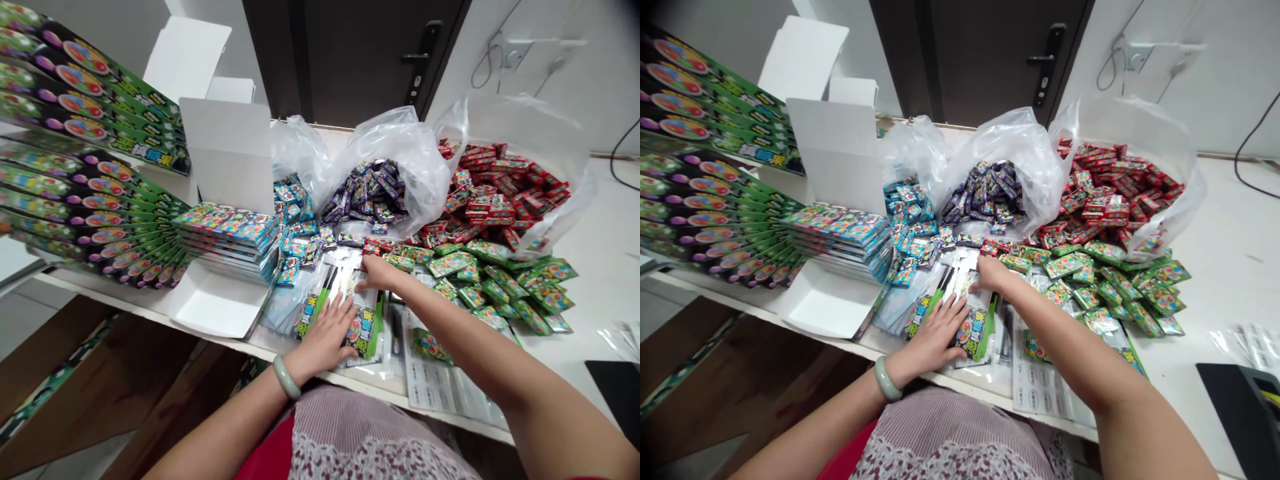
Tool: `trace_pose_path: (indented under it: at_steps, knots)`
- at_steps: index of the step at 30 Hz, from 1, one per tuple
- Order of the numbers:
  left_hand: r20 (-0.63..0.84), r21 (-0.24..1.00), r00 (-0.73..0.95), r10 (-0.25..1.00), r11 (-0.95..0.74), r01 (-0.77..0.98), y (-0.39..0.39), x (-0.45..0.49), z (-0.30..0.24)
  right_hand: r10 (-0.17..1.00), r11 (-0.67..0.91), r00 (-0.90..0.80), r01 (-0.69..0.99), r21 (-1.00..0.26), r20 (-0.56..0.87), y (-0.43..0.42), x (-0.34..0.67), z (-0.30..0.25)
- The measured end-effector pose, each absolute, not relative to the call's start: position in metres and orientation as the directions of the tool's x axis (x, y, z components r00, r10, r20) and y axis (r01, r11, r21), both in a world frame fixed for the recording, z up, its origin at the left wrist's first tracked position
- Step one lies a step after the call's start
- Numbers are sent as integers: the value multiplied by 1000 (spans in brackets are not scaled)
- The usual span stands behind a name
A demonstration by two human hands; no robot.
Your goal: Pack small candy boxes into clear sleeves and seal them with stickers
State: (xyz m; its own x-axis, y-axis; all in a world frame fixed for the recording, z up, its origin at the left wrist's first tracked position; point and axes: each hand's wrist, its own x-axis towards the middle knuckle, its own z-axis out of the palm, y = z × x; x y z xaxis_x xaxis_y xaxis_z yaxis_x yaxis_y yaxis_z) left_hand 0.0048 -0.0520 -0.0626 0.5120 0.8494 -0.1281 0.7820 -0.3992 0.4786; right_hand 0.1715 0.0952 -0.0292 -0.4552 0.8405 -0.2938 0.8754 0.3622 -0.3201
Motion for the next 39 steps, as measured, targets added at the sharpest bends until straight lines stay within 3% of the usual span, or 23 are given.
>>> trace_pose_path:
  at_steps: [6, 9, 11, 14, 17, 21, 25, 28, 32, 34, 36, 37, 39]
  knots:
    - [-33, 622, 493, 870, -368, 691, -60, 5, -63, 851, 275, -445, 830, -485, -279, 97, 193, -13]
    - [124, 789, 260, 958, -254, 560, -55, 7, -48, 856, 235, -454, 767, -597, -247, 93, 210, 6]
    - [147, 901, 88, 985, -170, 399, -44, 8, -33, 877, 198, -456, 627, -753, -149, 84, 218, 21]
    - [149, 948, 48, 988, -156, 276, -23, 8, -9, 915, 139, -404, 324, -936, -4, 67, 221, 43]
    - [305, 879, 34, 952, -295, 374, -10, 5, 7, 873, 12, -483, 170, -985, -72, 54, 224, 61]
    - [430, 708, 213, 877, -474, 524, -9, 1, 18, 716, -62, -659, 265, -962, -228, 48, 235, 64]
    - [408, 490, 409, 817, -573, 657, -18, 5, 23, 770, -47, -608, 244, -969, -191, 47, 238, 50]
    - [403, 425, 421, 813, -573, 701, -21, 8, 20, 756, -47, -640, 155, -987, -136, 48, 235, 46]
    - [385, 599, 299, 873, -483, 639, -17, 7, 9, 801, 153, -598, 252, -956, -30, 44, 231, 55]
    - [333, 764, 151, 931, -360, 536, -14, 5, 4, 911, 297, -381, 345, -890, 156, 36, 231, 57]
    - [237, 907, 11, 972, -225, 357, -12, 5, 0, 947, 320, -136, 391, -863, 290, 24, 231, 51]
    - [184, 952, -31, 983, -170, 254, -12, 7, -2, 959, 282, -97, 364, -888, 265, 17, 230, 45]
    - [78, 995, -39, 996, -76, 59, -12, 12, -3, 970, 133, -228, 220, -966, 82, 5, 225, 29]
